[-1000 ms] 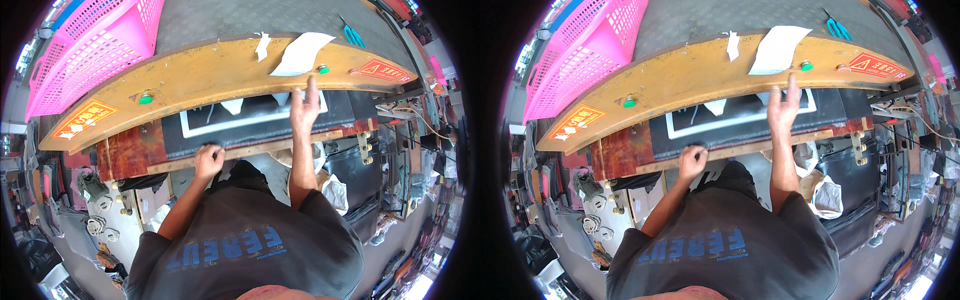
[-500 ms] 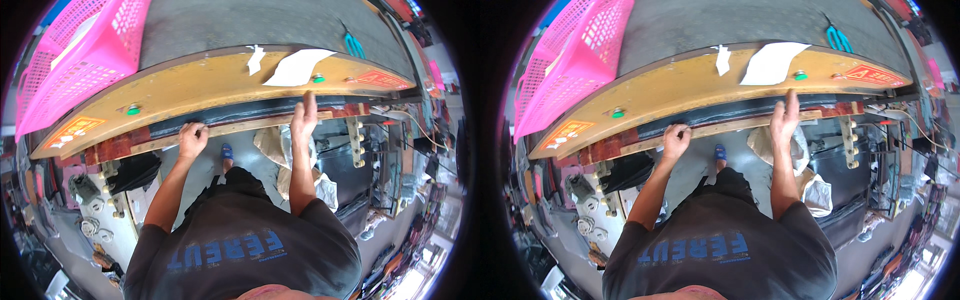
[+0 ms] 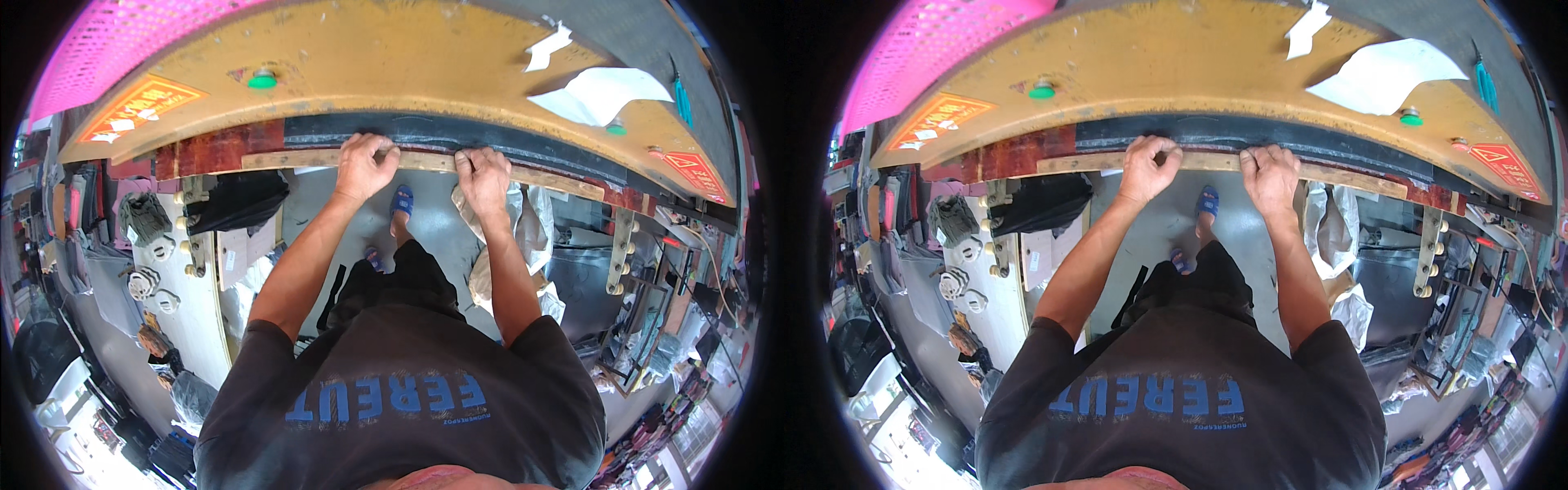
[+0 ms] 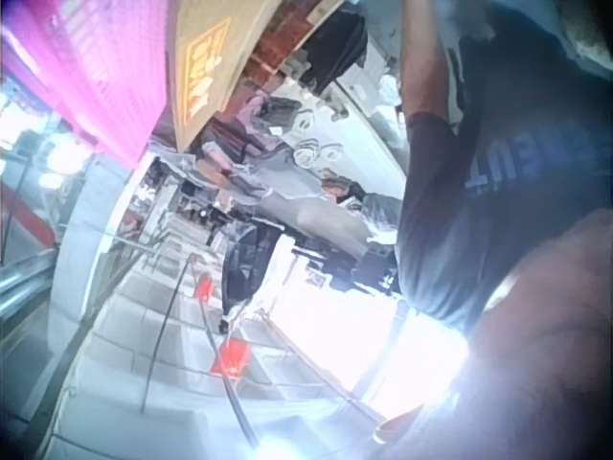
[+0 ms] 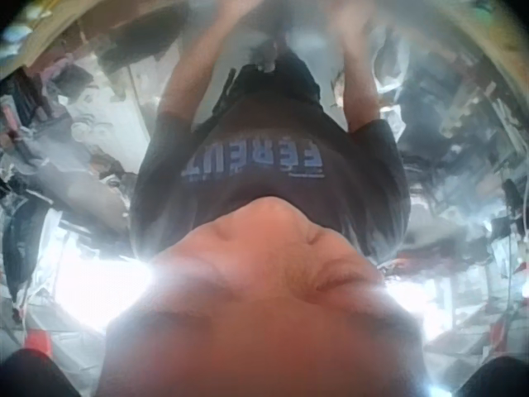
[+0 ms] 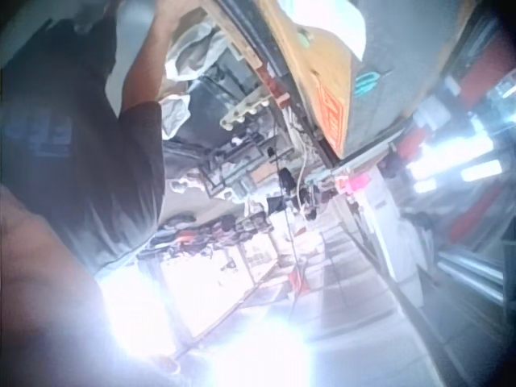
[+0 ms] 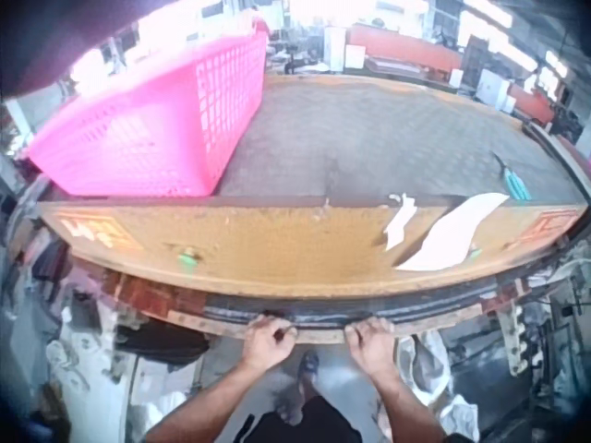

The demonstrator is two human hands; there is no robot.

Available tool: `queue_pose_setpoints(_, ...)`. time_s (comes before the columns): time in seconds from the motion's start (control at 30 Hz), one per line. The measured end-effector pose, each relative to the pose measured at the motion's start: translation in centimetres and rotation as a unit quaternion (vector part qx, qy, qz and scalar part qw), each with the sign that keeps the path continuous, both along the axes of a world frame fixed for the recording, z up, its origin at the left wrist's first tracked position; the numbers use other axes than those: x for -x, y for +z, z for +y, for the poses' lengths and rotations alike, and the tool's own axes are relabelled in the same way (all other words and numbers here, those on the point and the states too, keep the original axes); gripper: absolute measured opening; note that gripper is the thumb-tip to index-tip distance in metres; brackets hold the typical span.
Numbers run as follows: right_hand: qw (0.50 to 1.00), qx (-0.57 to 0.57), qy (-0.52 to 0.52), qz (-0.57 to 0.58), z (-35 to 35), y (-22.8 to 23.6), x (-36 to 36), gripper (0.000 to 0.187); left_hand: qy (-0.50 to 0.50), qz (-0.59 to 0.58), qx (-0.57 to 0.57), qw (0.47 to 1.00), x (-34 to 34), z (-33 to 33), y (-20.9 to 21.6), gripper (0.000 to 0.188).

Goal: The person gathers and stacks black rubber parts on a workbench, then places them into a clear plastic bag and ties it shut. They then handle a large black rubber sheet and arrange white rubber pieces on it.

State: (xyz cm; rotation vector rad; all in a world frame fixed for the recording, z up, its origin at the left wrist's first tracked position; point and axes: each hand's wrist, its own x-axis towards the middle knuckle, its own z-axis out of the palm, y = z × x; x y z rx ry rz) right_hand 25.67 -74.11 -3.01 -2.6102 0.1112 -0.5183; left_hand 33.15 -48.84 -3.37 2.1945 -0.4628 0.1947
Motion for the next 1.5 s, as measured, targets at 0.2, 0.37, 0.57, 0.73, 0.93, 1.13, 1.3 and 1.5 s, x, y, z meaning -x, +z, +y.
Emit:
queue_pose_setpoints(0.2,0.998,-0.028,-0.002,0.059,1.4,1.3,4.6,0.023,-0.028,0.021,0.01,0.999,5.0,1.5,0.5,0.014)
queue_pose_setpoints(0.37,0.975,-0.185,-0.05,0.116,4.2,5.1,7.1,0.047,0.013,0.191,0.072,0.979,10.3,2.1,2.9,0.007)
queue_pose_setpoints(0.57,0.985,0.034,-0.084,0.15,10.8,5.1,0.1,0.086,-0.09,-0.11,-0.03,0.989,10.5,0.7,2.2,0.011)
queue_pose_setpoints(0.73,0.976,0.0,-0.096,0.197,11.8,4.4,4.8,0.086,-0.114,-0.115,-0.085,0.983,17.1,2.8,0.0,0.017)
queue_pose_setpoints(0.93,0.89,-0.415,-0.074,0.174,6.5,5.0,9.3,0.086,-0.092,-0.074,-0.046,0.992,22.0,2.8,0.7,0.022)
queue_pose_setpoints(1.13,0.862,-0.474,-0.064,0.169,6.5,5.4,11.3,0.085,-0.211,0.248,-0.039,0.945,20.5,-0.6,2.8,0.054)
queue_pose_setpoints(1.3,0.813,-0.553,-0.043,0.177,6.0,6.0,12.3,0.081,-0.307,0.415,0.138,0.845,19.2,-1.1,2.8,0.036)
queue_pose_setpoints(1.5,0.748,-0.647,-0.013,0.149,4.7,6.1,12.3,0.067,-0.154,0.38,0.084,0.908,21.0,0.5,3.3,0.036)
